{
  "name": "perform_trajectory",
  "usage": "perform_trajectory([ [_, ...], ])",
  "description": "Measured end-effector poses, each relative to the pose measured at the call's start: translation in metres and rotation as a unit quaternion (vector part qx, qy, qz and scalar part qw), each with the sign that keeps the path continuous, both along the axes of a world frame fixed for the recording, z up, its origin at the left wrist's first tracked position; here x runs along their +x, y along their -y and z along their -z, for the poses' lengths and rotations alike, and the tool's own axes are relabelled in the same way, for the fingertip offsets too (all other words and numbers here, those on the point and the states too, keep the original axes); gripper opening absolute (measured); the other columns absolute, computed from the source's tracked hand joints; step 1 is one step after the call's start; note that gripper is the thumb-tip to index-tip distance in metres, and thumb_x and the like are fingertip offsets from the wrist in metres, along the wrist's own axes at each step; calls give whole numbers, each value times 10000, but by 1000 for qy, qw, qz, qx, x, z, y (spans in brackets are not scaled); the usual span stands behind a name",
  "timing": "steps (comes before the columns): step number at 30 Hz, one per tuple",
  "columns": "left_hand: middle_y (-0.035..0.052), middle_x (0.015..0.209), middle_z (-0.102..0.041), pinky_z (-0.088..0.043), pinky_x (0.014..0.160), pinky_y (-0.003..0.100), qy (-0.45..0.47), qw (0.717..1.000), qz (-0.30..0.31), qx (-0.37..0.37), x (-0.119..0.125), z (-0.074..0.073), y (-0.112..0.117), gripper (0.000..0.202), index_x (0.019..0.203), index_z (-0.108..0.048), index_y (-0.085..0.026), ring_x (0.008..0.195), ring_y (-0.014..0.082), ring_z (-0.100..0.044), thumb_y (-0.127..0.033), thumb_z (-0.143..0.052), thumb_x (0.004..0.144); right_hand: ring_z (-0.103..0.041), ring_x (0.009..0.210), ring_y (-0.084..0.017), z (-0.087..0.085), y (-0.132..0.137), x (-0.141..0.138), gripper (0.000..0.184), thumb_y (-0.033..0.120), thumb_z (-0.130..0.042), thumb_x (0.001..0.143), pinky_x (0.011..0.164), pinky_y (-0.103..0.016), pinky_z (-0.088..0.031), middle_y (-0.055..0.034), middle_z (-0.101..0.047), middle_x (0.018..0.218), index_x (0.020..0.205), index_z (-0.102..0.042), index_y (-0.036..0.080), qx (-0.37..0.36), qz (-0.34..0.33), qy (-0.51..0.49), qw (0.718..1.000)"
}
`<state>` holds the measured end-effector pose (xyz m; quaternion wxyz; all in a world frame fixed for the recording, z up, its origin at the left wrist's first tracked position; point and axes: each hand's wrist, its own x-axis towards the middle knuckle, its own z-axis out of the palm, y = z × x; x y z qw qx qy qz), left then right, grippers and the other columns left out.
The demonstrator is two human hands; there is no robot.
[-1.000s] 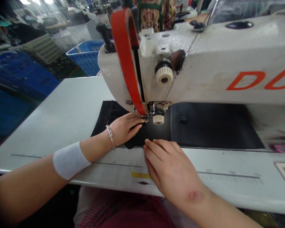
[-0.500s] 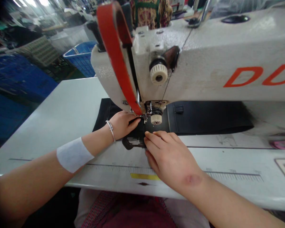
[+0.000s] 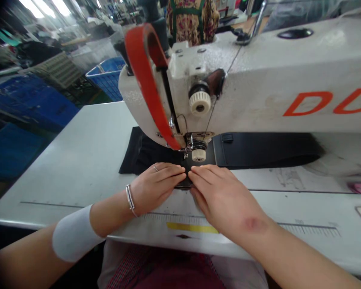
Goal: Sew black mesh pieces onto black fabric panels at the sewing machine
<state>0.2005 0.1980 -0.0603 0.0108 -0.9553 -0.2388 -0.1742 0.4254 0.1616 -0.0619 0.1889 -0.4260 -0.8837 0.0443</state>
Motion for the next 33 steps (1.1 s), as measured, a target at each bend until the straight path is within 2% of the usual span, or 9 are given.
perform_trajectory([
  [3, 99, 1186, -638, -506, 1004, 357, 5, 1000, 0, 4, 1, 2, 4, 278, 1182, -562, -95, 1130, 183, -575, -115, -415, 947, -550, 1167, -233, 3, -3, 7, 337, 196, -484, 939, 991, -422, -479, -99, -612, 1276, 1248, -593, 121, 18, 4, 12, 1000],
  [9, 84, 1153, -660, -521, 984, 345, 20, 1000, -1, 10, 3, 1, -6, 256, 1137, -593, -116, 1098, 176, -599, -112, -424, 943, -556, 1176, -238, 7, -8, 8, 347, 186, -489, 933, 979, -424, -491, -109, -609, 1279, 1264, -581, 132, 29, -3, 20, 999],
  [12, 87, 1137, -666, -517, 988, 341, 28, 999, -4, 16, 4, 2, -9, 244, 1131, -596, -87, 1098, 185, -596, -101, -458, 931, -562, 1162, -246, 9, -13, 8, 343, 208, -479, 941, 956, -431, -498, -113, -608, 1274, 1259, -582, 131, 26, 4, 25, 999],
  [20, 88, 1141, -654, -497, 1011, 337, 36, 999, -22, 1, 6, 5, -15, 231, 1130, -590, -101, 1116, 173, -579, -119, -459, 941, -553, 1154, -267, 13, -22, 8, 368, 268, -465, 956, 930, -446, -490, -130, -599, 1269, 1283, -558, 128, 16, 17, 44, 999],
  [33, 96, 1185, -608, -468, 1051, 376, 70, 993, -59, -71, 8, 10, -23, 238, 1131, -571, -126, 1143, 193, -552, -140, -456, 923, -511, 1228, -275, 18, -29, 7, 431, 272, -490, 940, 992, -459, -457, -143, -580, 1296, 1347, -501, 132, 0, 31, 38, 999],
])
